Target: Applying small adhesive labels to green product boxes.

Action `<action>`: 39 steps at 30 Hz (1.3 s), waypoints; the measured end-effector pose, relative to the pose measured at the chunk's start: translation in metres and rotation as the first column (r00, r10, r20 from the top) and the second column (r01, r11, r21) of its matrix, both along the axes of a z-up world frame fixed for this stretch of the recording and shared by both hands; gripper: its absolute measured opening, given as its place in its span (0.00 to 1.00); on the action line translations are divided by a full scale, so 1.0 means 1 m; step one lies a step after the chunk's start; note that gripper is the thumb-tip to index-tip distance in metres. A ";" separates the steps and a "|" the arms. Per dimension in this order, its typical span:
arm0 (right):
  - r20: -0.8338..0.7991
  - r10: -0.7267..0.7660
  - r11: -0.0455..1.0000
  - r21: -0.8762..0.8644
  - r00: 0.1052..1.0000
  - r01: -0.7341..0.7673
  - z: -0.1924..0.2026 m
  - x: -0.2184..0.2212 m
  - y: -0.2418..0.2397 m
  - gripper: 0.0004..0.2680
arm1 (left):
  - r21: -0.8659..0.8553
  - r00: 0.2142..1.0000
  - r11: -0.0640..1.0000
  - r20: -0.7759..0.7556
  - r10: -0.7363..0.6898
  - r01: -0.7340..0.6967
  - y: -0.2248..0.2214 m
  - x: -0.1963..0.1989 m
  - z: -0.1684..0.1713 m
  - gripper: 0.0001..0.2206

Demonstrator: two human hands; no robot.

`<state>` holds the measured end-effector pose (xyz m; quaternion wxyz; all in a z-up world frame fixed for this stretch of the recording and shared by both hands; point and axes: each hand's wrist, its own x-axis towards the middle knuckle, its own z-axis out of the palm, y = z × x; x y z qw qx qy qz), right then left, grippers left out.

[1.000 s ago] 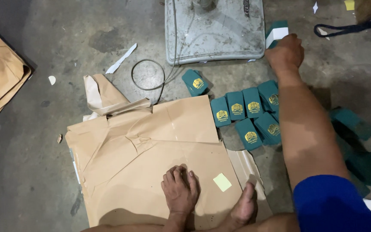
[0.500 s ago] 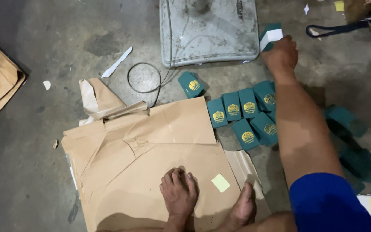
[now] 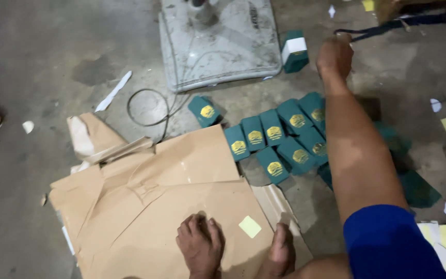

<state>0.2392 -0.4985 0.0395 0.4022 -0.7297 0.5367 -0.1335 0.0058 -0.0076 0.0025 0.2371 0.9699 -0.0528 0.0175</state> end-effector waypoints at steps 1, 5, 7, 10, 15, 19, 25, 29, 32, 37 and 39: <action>-0.005 -0.009 1.000 0.001 1.000 0.009 -0.007 -0.010 -0.012 0.20 | 0.001 1.000 1.000 -0.005 -0.009 0.009 -0.002 -0.002 -0.002 0.17; -0.380 0.536 0.649 -0.387 0.754 -0.655 -0.022 -0.024 -0.054 0.20 | 0.013 0.991 1.000 0.134 0.019 -0.021 -0.006 -0.002 -0.012 0.17; -0.580 0.584 0.365 -0.437 0.568 -0.822 -0.034 -0.028 -0.079 0.22 | 0.022 0.985 0.999 0.168 0.025 -0.029 -0.006 -0.002 -0.020 0.17; -0.583 0.661 0.266 -0.405 0.472 -0.874 -0.068 -0.044 -0.128 0.28 | 0.028 0.985 0.999 0.171 0.021 -0.026 -0.004 -0.002 -0.026 0.16; -0.374 0.565 0.505 -0.548 0.735 -0.667 -0.100 -0.108 -0.216 0.23 | 0.008 0.985 1.000 0.170 -0.003 0.001 -0.003 0.002 -0.021 0.17; -0.197 0.411 0.641 -0.631 0.890 -0.436 -0.088 -0.153 -0.255 0.19 | -0.014 0.992 1.000 0.130 0.003 -0.001 -0.005 0.003 -0.008 0.16; -0.013 0.009 0.745 -0.667 1.000 -0.015 -0.059 -0.288 -0.199 0.15 | 0.025 0.999 0.998 -0.006 -0.050 0.051 0.003 -0.008 -0.007 0.18; 0.173 0.329 0.679 -0.726 0.928 -0.106 0.061 -0.369 -0.067 0.10 | 0.031 0.997 0.997 0.033 -0.071 0.070 0.003 -0.012 0.002 0.18; 0.018 0.180 0.739 -0.662 0.984 -0.123 0.094 -0.459 0.000 0.04 | -0.016 0.994 0.993 -0.004 -0.113 0.113 0.002 -0.034 0.008 0.17; 0.005 0.141 0.862 -0.493 0.990 -0.120 0.038 -0.600 0.070 0.08 | -0.205 0.976 0.968 -0.133 -0.173 0.144 0.002 -0.056 0.025 0.17; -0.468 0.235 0.908 -0.207 0.852 -0.364 -0.025 -0.653 0.089 0.16 | -0.275 0.966 0.951 -0.171 -0.192 0.140 0.003 -0.060 0.031 0.17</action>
